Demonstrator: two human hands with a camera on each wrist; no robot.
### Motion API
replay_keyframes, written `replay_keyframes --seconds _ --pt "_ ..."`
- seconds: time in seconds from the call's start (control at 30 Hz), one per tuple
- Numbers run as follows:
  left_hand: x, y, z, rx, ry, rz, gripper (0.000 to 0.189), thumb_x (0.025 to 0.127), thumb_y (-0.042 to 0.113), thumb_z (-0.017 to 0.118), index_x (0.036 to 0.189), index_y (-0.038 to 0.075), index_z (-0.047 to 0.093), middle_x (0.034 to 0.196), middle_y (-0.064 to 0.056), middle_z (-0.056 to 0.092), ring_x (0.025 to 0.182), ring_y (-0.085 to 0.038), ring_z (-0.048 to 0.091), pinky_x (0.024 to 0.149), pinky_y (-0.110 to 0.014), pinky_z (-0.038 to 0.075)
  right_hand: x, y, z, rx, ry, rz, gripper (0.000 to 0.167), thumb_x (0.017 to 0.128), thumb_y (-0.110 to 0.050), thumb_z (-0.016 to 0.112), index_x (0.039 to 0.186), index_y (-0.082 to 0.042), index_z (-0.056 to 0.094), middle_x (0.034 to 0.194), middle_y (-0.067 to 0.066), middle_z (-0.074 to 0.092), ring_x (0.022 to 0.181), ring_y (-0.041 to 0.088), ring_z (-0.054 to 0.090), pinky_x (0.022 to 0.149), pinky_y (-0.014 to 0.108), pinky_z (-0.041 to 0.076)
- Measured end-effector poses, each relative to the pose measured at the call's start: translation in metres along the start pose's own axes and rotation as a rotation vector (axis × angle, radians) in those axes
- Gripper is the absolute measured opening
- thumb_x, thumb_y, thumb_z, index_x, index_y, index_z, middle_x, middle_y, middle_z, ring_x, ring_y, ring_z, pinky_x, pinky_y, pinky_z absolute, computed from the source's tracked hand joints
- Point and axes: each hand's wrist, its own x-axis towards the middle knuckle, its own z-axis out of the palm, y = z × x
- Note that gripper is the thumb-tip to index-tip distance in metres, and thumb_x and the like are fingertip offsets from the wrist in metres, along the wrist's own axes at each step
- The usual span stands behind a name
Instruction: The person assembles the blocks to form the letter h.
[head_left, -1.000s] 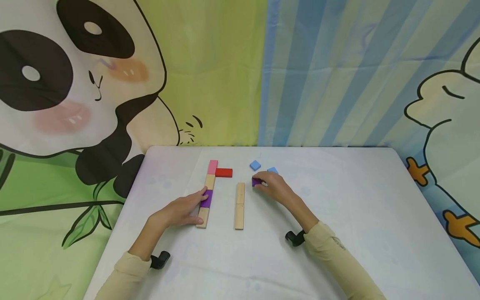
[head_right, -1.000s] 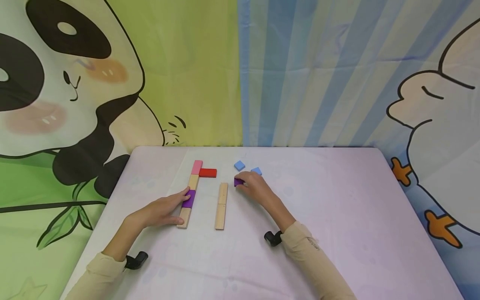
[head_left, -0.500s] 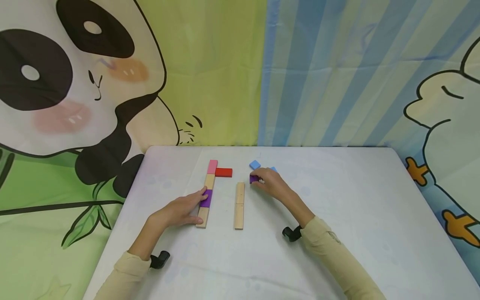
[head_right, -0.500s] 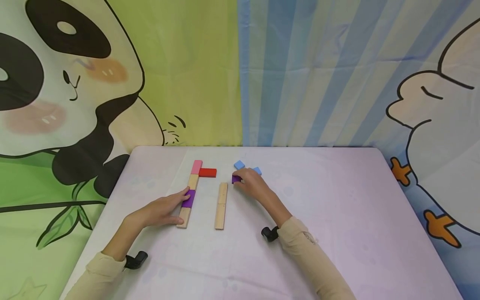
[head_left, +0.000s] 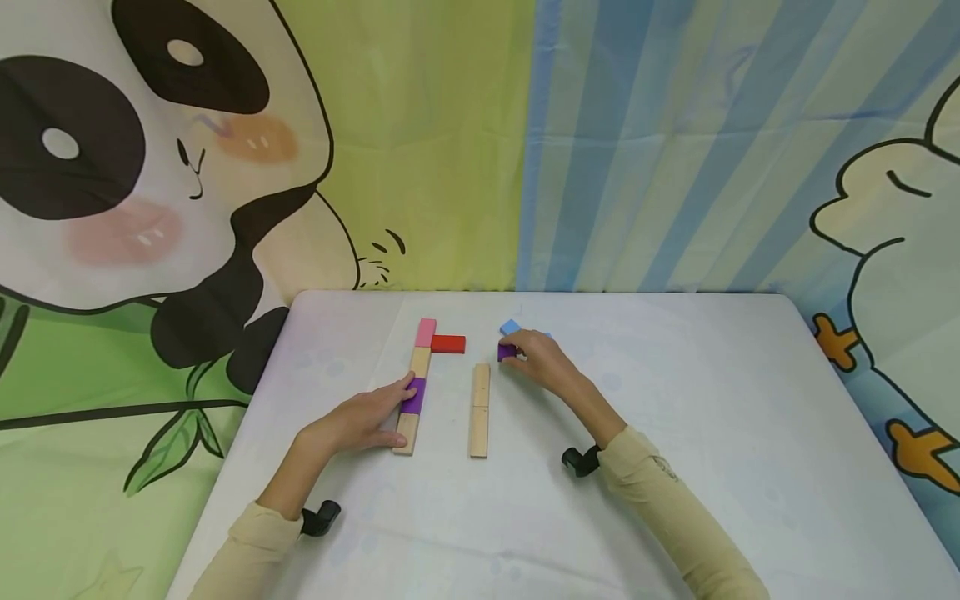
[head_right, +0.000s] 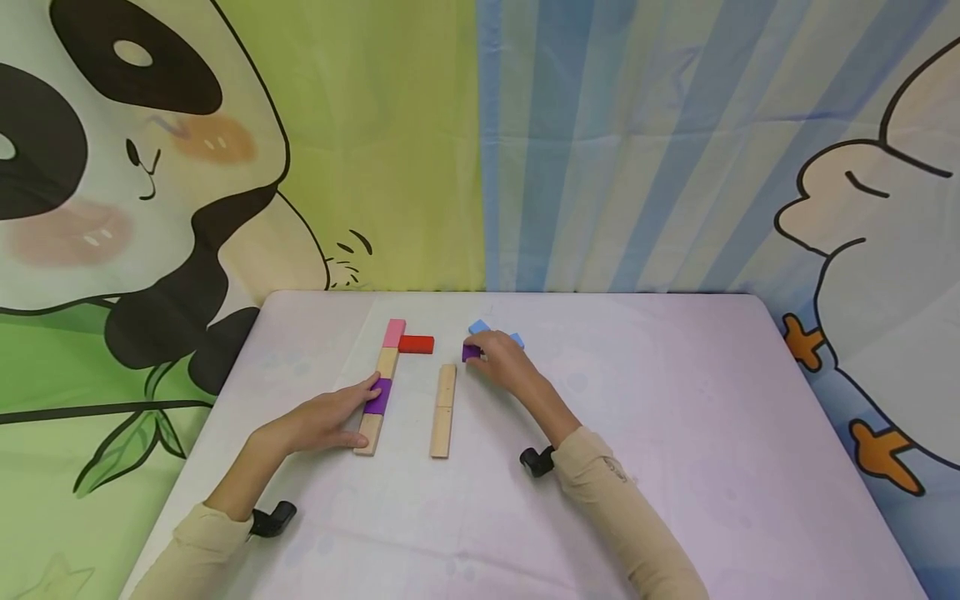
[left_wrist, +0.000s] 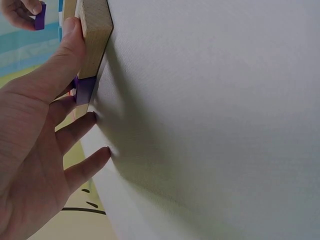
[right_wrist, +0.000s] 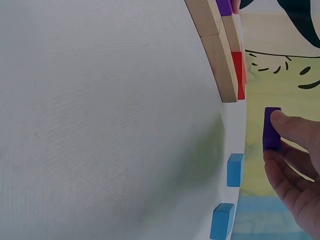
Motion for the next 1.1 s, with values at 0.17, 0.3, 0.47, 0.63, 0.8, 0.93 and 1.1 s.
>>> replay_keyframes --seconds 0.17,0.3,0.47,0.63,0.8,0.93,1.1 --pt "0.0 0.0 0.0 0.01 0.005 0.003 0.101 0.083 0.043 0.072 0.155 0.004 0.014 0.161 -0.013 0.026 0.146 -0.033 0.031 0.115 -0.052 0.034 0.004 -0.002 0.001 -0.005 -0.009 0.008 0.031 0.088 -0.011 0.07 0.119 -0.004 0.067 0.113 0.012 0.071 0.098 0.022 0.067 0.086 0.035 0.058" --pt "0.0 0.001 0.0 -0.006 -0.01 -0.016 0.101 0.083 0.043 0.072 0.156 0.006 0.013 0.162 -0.011 0.023 0.147 -0.032 0.029 0.116 -0.052 0.033 0.008 -0.005 0.001 -0.016 -0.008 -0.013 0.031 0.089 -0.012 0.07 0.118 -0.003 0.067 0.111 0.011 0.071 0.097 0.022 0.067 0.086 0.034 0.058" --pt "0.0 0.0 0.001 0.002 0.004 0.0 0.101 0.083 0.043 0.073 0.155 0.004 0.014 0.161 -0.012 0.025 0.146 -0.032 0.031 0.115 -0.051 0.034 0.012 -0.007 0.001 -0.038 -0.006 -0.033 0.03 0.089 -0.014 0.07 0.117 -0.004 0.068 0.111 0.011 0.071 0.096 0.021 0.067 0.084 0.033 0.058" --pt "0.0 -0.001 0.001 0.009 0.015 0.009 0.1 0.083 0.042 0.073 0.155 0.004 0.015 0.16 -0.013 0.027 0.146 -0.033 0.032 0.114 -0.051 0.034 0.015 -0.008 0.001 -0.035 -0.017 -0.026 0.03 0.089 -0.016 0.07 0.117 -0.005 0.068 0.11 0.01 0.072 0.097 0.021 0.067 0.084 0.032 0.057" --pt "0.0 0.0 0.0 -0.017 -0.008 -0.023 0.101 0.083 0.042 0.073 0.156 0.007 0.013 0.162 -0.01 0.023 0.148 -0.03 0.028 0.117 -0.05 0.032 0.021 -0.01 0.004 -0.012 -0.033 -0.025 0.031 0.09 -0.016 0.07 0.118 -0.004 0.068 0.111 0.011 0.071 0.098 0.022 0.067 0.084 0.033 0.057" --pt "0.0 0.0 0.0 -0.009 0.001 -0.004 0.099 0.084 0.042 0.072 0.155 0.005 0.015 0.161 -0.012 0.024 0.147 -0.032 0.03 0.116 -0.051 0.033 0.03 -0.013 0.006 -0.005 -0.048 -0.018 0.03 0.089 -0.015 0.07 0.117 -0.004 0.068 0.111 0.011 0.07 0.097 0.022 0.066 0.085 0.034 0.057" --pt "0.001 0.0 0.0 -0.006 -0.004 -0.005 0.1 0.083 0.043 0.072 0.156 0.005 0.014 0.162 -0.011 0.023 0.147 -0.031 0.029 0.116 -0.051 0.032 0.042 -0.018 0.006 0.001 -0.074 0.021 0.031 0.09 -0.013 0.069 0.119 -0.004 0.067 0.112 0.01 0.07 0.098 0.021 0.065 0.089 0.034 0.056"
